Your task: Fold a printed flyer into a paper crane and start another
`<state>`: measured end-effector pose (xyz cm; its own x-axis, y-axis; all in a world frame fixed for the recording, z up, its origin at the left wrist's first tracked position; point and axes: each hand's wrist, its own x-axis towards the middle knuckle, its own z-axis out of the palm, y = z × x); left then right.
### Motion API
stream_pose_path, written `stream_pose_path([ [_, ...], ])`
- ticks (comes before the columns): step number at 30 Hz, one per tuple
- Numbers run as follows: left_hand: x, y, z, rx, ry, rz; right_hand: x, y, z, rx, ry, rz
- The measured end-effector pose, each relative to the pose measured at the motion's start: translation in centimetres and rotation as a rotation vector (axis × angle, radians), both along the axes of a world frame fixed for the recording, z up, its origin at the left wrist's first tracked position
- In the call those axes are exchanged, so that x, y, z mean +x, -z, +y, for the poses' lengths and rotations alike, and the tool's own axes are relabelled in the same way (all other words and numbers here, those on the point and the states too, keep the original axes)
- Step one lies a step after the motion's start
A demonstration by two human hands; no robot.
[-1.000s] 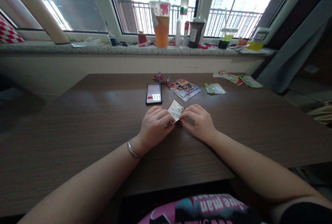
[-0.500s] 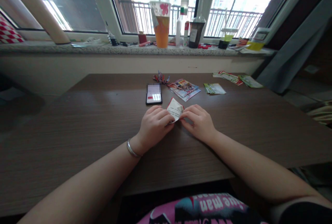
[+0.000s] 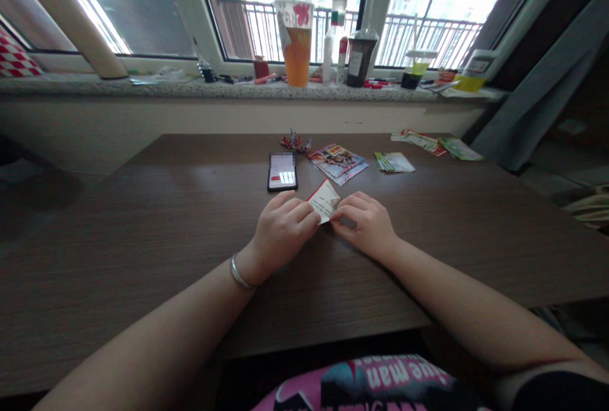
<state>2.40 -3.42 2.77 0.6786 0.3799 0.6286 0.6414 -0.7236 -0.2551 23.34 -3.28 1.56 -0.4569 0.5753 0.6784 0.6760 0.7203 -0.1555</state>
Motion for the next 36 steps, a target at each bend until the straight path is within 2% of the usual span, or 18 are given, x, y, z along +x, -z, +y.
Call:
stream_pose_path([
  [10, -0.7, -0.4, 0.1, 0.140, -0.015, 0.079, 1.0, 0.2, 0.4, -0.020, 0.063, 0.130],
  [16, -0.4, -0.6, -0.4, 0.253, 0.007, 0.079, 0.3, -0.2, -0.2, -0.018, 0.006, 0.027],
  [20, -0.2, -0.4, -0.4, 0.227, 0.035, 0.058, 0.1, -0.3, -0.3, 0.016, -0.006, -0.035],
  [24, -0.4, 0.0, 0.2, 0.131, 0.015, 0.044, 0.3, -0.1, -0.1, 0.034, -0.019, -0.037],
  [36, -1.1, 0.1, 1.3, -0.038, -0.097, 0.020, 1.0, 0.3, 0.6, -0.090, 0.065, 0.020],
])
